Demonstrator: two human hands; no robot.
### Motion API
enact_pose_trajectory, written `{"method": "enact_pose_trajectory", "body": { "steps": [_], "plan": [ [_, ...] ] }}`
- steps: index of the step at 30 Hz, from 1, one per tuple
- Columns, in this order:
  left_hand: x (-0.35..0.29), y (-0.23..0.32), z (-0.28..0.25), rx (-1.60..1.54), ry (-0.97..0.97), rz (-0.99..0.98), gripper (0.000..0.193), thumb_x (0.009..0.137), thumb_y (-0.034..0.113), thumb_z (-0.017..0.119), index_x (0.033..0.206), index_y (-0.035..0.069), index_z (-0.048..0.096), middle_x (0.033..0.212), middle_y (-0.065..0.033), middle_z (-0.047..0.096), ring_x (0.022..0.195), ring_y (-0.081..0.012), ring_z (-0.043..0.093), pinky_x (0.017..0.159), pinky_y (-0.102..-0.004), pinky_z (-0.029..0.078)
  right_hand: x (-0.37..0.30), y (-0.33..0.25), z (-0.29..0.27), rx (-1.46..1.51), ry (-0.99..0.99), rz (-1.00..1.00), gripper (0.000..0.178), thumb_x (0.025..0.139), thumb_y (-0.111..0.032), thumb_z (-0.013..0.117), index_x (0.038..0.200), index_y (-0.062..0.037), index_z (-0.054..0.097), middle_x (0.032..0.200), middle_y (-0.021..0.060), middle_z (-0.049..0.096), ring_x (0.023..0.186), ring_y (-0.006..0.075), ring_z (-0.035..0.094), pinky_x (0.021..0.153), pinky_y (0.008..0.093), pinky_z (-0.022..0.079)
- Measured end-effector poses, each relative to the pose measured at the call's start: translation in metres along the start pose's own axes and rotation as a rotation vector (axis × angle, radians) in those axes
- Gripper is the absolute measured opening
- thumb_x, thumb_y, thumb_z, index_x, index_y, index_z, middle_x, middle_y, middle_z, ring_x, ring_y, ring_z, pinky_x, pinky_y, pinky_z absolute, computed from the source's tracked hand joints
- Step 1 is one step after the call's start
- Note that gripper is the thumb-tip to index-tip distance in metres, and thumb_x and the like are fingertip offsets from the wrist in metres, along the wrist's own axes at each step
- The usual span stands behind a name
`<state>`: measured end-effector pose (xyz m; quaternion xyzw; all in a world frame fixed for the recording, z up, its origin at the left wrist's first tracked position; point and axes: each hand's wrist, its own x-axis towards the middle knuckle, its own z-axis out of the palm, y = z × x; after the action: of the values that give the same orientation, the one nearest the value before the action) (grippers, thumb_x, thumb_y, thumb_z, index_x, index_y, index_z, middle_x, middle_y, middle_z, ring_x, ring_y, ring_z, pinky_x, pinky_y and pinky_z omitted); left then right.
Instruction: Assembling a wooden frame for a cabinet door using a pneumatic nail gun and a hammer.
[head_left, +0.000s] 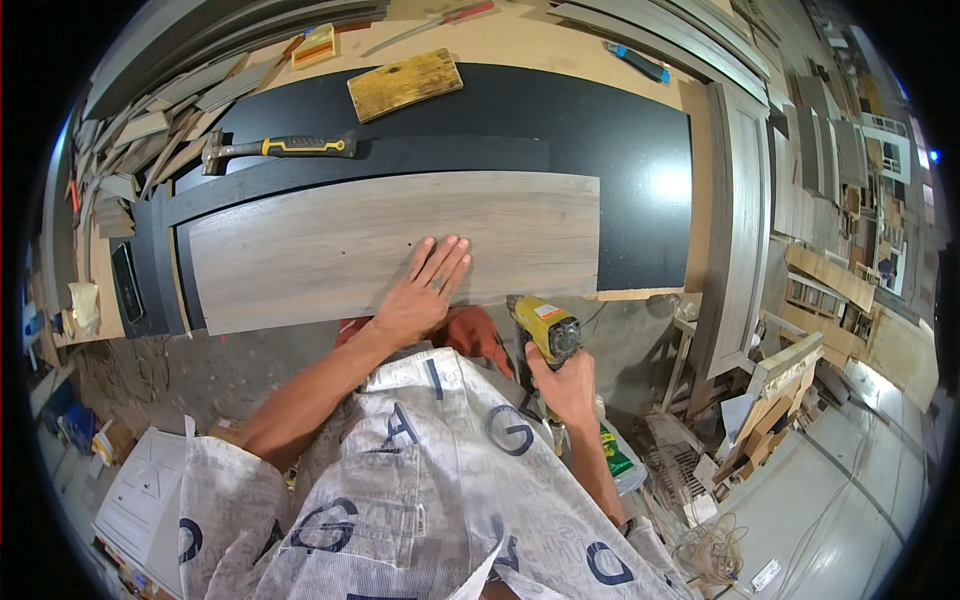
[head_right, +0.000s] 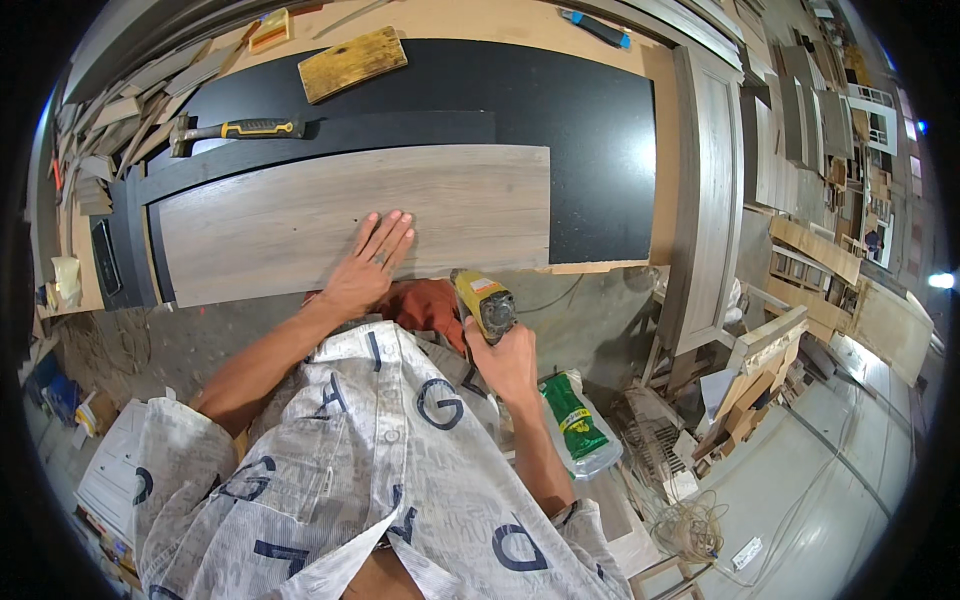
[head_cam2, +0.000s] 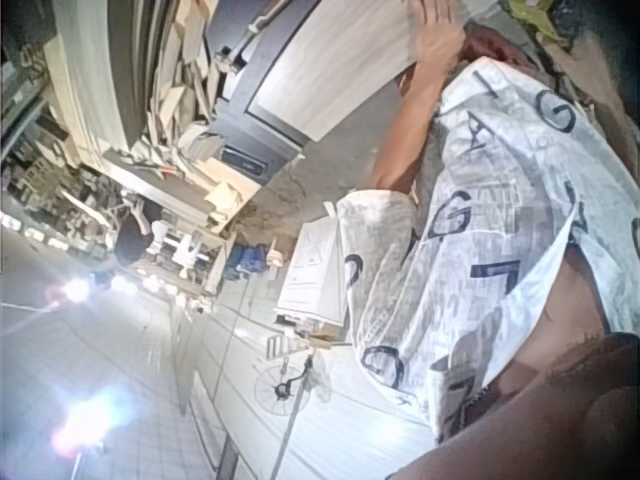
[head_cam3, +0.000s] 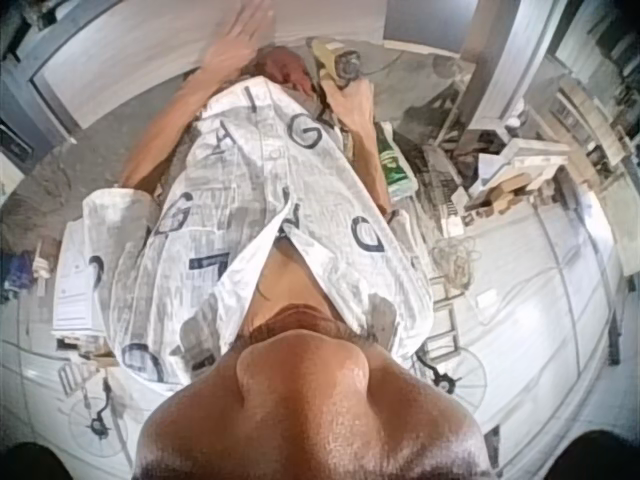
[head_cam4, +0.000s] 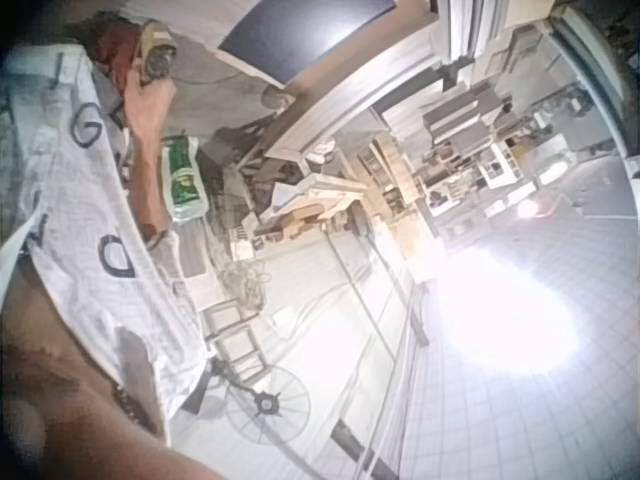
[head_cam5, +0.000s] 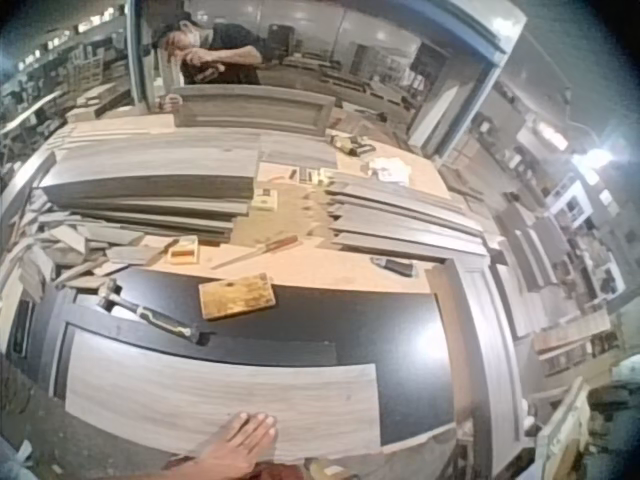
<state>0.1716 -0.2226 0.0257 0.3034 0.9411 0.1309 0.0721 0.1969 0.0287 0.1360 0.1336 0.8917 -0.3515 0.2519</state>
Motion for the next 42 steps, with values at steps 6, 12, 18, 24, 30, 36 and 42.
{"method": "enact_pose_trajectory", "body": {
  "steps": [6,12,18,24,30,36,42],
  "plan": [
    [0.002,0.003,0.013,-0.072,0.085,-0.005,0.070,0.087,0.019,0.059,0.147,-0.011,0.038,0.160,-0.0238,0.031,0.152,-0.0376,0.023,0.125,-0.0545,0.014,-0.003,-0.012,-0.003,-0.006,0.008,0.008,0.036,0.088,-0.028,0.071,0.085,0.0083,0.068,0.063,0.0211,0.065,0.064,0.0348,0.069,0.060,0.0415,0.052],
    [-0.001,0.001,0.018,-0.066,0.111,-0.012,0.076,0.082,0.016,0.061,0.148,-0.011,0.035,0.160,-0.0243,0.030,0.152,-0.0381,0.023,0.124,-0.0563,0.014,-0.002,-0.017,0.003,-0.030,0.003,0.014,0.037,0.086,-0.027,0.071,0.086,0.0100,0.067,0.067,0.0277,0.064,0.072,0.0444,0.069,0.063,0.0446,0.052],
    [0.002,0.003,0.023,-0.124,0.136,-0.016,0.077,0.082,0.016,0.062,0.148,-0.012,0.034,0.161,-0.0249,0.028,0.152,-0.0388,0.022,0.124,-0.0572,0.015,0.000,-0.024,0.001,-0.119,0.015,-0.016,0.034,0.086,-0.025,0.070,0.087,0.0085,0.067,0.066,0.0259,0.065,0.069,0.0425,0.069,0.063,0.0439,0.053],
    [-0.002,0.001,0.021,0.010,0.109,-0.022,0.073,0.086,0.021,0.061,0.146,-0.012,0.037,0.161,-0.0253,0.028,0.152,-0.0385,0.021,0.124,-0.0574,0.015,0.060,-0.054,-0.020,0.021,-0.066,0.017,0.030,0.089,-0.024,0.070,0.076,0.0029,0.069,0.056,0.0065,0.063,0.049,0.0144,0.060,0.052,0.0322,0.048],
    [0.001,0.007,0.024,-0.051,0.144,-0.043,0.077,0.088,0.036,0.064,0.144,-0.011,0.042,0.160,-0.0248,0.031,0.152,-0.0377,0.023,0.125,-0.0566,0.014,0.137,-0.089,-0.024,0.051,-0.028,-0.034,0.031,0.088,-0.026,0.070,0.077,0.0027,0.066,0.056,0.0070,0.061,0.048,0.0162,0.060,0.052,0.0322,0.048],
    [0.000,0.005,0.027,-0.019,0.135,-0.042,0.084,0.086,0.043,0.067,0.146,-0.009,0.041,0.161,-0.0233,0.029,0.153,-0.0356,0.021,0.125,-0.0555,0.011,0.147,-0.102,-0.021,0.029,-0.041,-0.011,0.029,0.087,-0.024,0.071,0.077,0.0029,0.067,0.057,0.0078,0.061,0.050,0.0170,0.061,0.049,0.0330,0.049],
    [-0.004,0.004,0.025,-0.066,0.150,-0.023,0.081,0.086,0.039,0.068,0.146,-0.009,0.042,0.160,-0.0239,0.031,0.153,-0.0374,0.020,0.125,-0.0565,0.010,0.141,-0.113,-0.016,0.151,-0.007,-0.046,0.032,0.088,-0.024,0.069,0.073,0.0044,0.065,0.058,0.0083,0.061,0.048,0.0178,0.062,0.052,0.0326,0.050]
  ]
}}
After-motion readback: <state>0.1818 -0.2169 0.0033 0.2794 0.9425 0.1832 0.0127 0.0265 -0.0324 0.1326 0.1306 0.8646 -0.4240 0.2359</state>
